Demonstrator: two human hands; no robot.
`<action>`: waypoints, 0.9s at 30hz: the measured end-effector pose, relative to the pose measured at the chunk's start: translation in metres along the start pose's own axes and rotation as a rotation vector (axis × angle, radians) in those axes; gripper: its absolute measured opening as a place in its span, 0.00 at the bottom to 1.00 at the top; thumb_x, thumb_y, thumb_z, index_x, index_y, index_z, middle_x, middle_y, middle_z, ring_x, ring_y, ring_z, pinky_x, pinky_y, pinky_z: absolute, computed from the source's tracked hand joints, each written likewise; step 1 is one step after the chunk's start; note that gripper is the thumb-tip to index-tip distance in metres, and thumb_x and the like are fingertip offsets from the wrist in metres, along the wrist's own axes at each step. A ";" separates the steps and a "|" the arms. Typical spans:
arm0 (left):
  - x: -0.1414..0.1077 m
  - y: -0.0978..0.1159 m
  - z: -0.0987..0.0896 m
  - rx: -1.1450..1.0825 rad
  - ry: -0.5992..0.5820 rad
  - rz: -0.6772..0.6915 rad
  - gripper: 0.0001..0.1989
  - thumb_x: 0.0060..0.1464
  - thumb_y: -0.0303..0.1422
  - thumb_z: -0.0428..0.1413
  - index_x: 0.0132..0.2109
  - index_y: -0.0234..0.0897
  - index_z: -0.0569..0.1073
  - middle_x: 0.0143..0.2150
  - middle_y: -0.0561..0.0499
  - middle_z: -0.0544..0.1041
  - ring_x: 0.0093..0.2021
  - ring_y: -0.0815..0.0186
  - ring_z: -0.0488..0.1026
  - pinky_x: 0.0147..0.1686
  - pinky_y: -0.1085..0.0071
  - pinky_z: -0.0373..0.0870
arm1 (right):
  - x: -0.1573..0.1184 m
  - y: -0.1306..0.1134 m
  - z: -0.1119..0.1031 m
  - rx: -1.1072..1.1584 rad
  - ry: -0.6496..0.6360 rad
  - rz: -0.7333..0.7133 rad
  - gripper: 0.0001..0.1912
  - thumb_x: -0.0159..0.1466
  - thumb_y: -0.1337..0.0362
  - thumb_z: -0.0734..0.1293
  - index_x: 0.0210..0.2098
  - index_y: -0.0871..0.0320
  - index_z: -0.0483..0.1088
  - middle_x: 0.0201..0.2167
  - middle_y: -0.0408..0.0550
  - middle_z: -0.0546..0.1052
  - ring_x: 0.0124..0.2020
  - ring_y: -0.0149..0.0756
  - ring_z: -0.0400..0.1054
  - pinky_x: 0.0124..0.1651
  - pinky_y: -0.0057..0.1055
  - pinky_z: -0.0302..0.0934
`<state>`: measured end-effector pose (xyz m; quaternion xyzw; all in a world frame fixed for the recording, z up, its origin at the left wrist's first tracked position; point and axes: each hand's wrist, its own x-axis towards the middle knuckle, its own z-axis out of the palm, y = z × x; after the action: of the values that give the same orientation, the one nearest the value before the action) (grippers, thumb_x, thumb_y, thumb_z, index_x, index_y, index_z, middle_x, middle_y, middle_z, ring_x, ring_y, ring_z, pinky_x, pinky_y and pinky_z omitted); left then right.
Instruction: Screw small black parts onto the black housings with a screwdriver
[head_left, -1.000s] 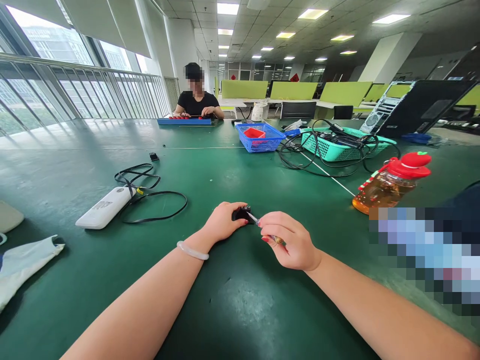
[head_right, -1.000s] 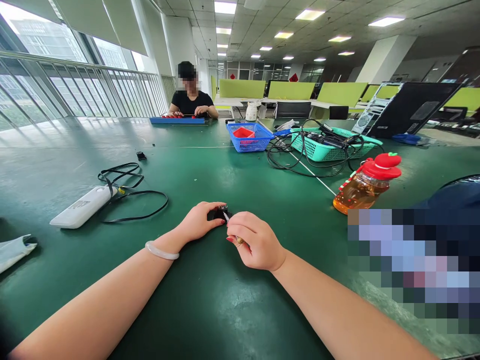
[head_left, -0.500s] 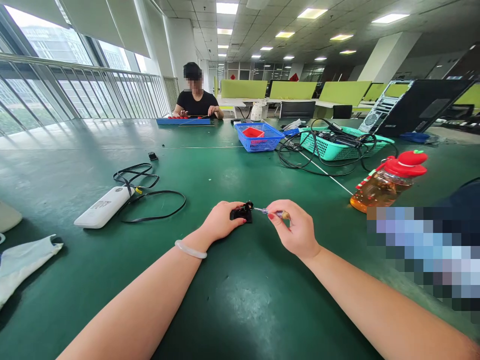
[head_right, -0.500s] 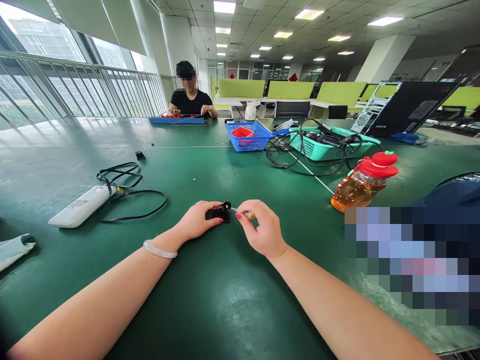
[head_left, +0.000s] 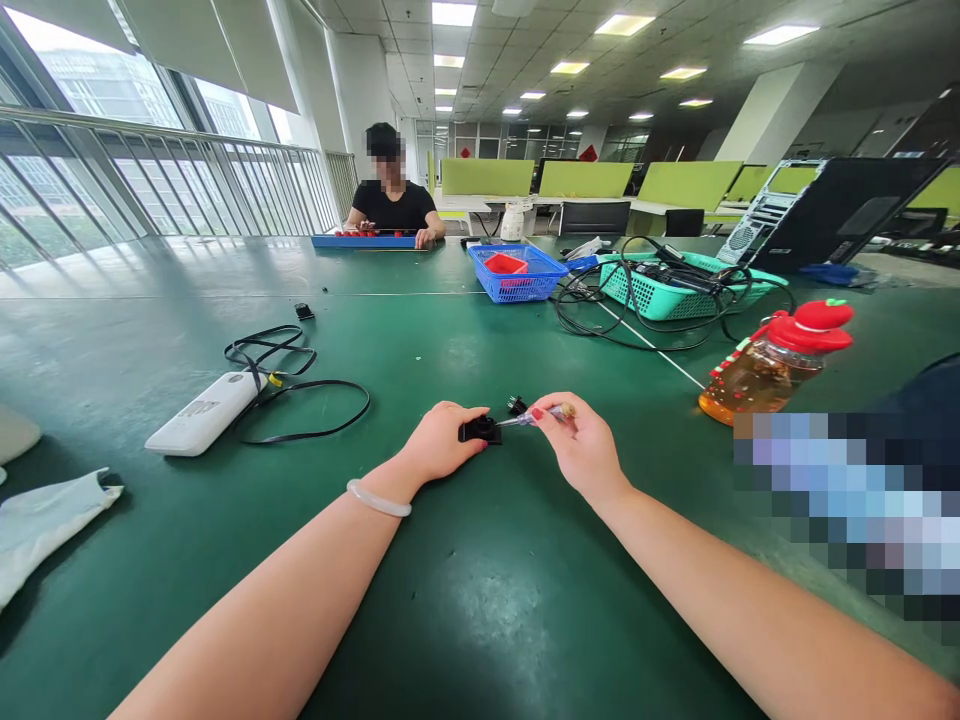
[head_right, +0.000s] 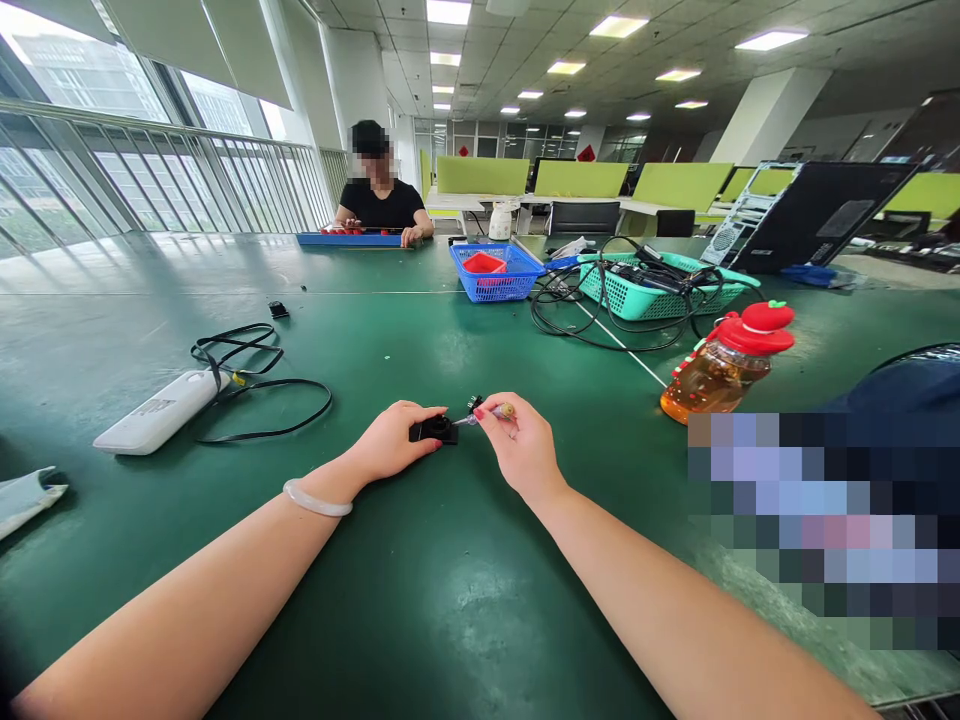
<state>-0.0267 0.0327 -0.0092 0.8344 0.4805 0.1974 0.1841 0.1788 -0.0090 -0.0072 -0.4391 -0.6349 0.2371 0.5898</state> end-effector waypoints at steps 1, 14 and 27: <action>0.000 0.000 0.000 0.000 0.000 -0.002 0.26 0.51 0.37 0.60 0.59 0.44 0.71 0.48 0.47 0.79 0.53 0.55 0.71 0.55 0.61 0.68 | 0.000 -0.001 -0.001 -0.010 0.004 0.001 0.14 0.62 0.51 0.68 0.32 0.56 0.70 0.28 0.44 0.75 0.28 0.31 0.70 0.32 0.29 0.69; 0.002 -0.001 0.001 0.037 -0.019 -0.020 0.29 0.51 0.39 0.62 0.60 0.42 0.70 0.49 0.45 0.79 0.53 0.55 0.70 0.54 0.61 0.67 | -0.010 -0.013 -0.006 -0.169 -0.168 -0.284 0.06 0.67 0.63 0.61 0.36 0.55 0.69 0.33 0.47 0.76 0.33 0.34 0.71 0.37 0.32 0.67; 0.000 -0.001 0.000 0.056 0.002 0.027 0.27 0.52 0.39 0.60 0.59 0.42 0.71 0.47 0.45 0.80 0.51 0.55 0.72 0.53 0.61 0.69 | -0.012 -0.016 -0.005 -0.096 -0.126 -0.333 0.05 0.67 0.65 0.62 0.39 0.54 0.70 0.38 0.48 0.78 0.40 0.37 0.74 0.43 0.35 0.69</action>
<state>-0.0272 0.0326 -0.0097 0.8455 0.4746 0.1871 0.1575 0.1786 -0.0284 -0.0002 -0.3397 -0.7450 0.1325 0.5586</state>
